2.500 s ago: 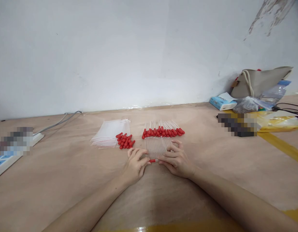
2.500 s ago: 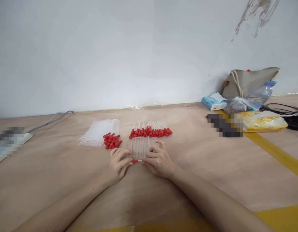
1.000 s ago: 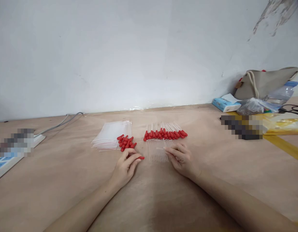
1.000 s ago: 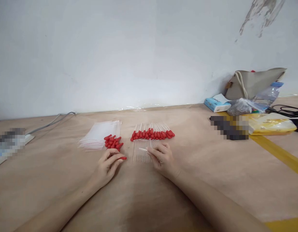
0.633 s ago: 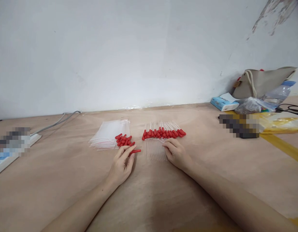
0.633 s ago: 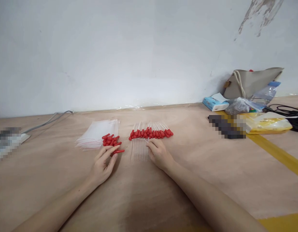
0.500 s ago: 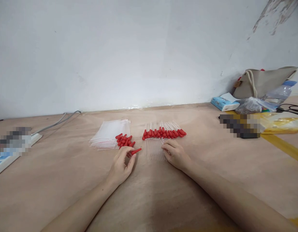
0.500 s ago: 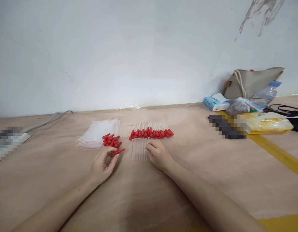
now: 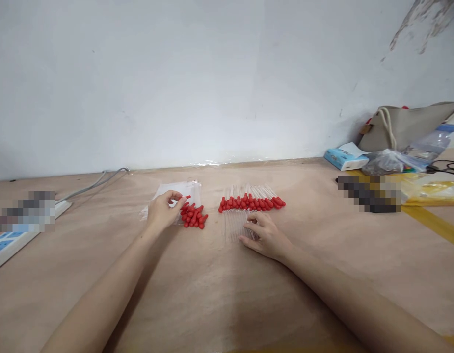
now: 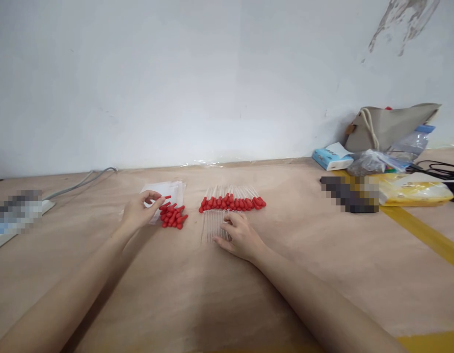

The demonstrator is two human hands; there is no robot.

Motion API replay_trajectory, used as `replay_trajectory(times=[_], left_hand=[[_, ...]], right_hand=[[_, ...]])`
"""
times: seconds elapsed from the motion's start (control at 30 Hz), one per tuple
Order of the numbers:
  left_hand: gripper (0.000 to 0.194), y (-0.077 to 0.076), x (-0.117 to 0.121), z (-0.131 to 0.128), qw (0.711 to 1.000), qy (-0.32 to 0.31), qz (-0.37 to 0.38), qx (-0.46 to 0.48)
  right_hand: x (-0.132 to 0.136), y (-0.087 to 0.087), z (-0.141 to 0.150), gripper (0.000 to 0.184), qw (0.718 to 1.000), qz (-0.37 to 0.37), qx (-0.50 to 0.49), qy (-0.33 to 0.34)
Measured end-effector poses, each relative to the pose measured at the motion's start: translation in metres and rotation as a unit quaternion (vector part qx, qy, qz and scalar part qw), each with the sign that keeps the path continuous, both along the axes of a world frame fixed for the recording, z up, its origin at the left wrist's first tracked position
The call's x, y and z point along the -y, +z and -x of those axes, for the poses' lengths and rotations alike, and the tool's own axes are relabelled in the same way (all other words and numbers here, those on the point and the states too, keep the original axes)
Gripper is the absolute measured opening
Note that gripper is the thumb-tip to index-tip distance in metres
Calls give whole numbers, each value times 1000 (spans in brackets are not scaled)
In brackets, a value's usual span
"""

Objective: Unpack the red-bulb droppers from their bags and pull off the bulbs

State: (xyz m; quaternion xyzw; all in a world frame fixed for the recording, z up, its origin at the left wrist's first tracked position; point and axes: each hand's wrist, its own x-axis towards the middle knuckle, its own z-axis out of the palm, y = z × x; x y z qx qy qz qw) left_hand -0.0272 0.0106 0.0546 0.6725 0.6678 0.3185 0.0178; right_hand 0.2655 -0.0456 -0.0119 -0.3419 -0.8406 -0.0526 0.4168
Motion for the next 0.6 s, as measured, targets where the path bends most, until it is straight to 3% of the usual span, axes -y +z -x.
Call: replay_trajectory(times=[0.3,0.5,0.6], left_hand=[[35,-13,-13,-6,996,44,61,-51],[37,-10,-13,-2,997,63,25,-36],[27,-6,-6,-16,996,19,-19,-79]], right_hand=[[5,4,-1,26,999,29,-8,-12],[4,5,-14,17,994,19,-74,-74],[2,6,-24,18,988,25,-92,-117]])
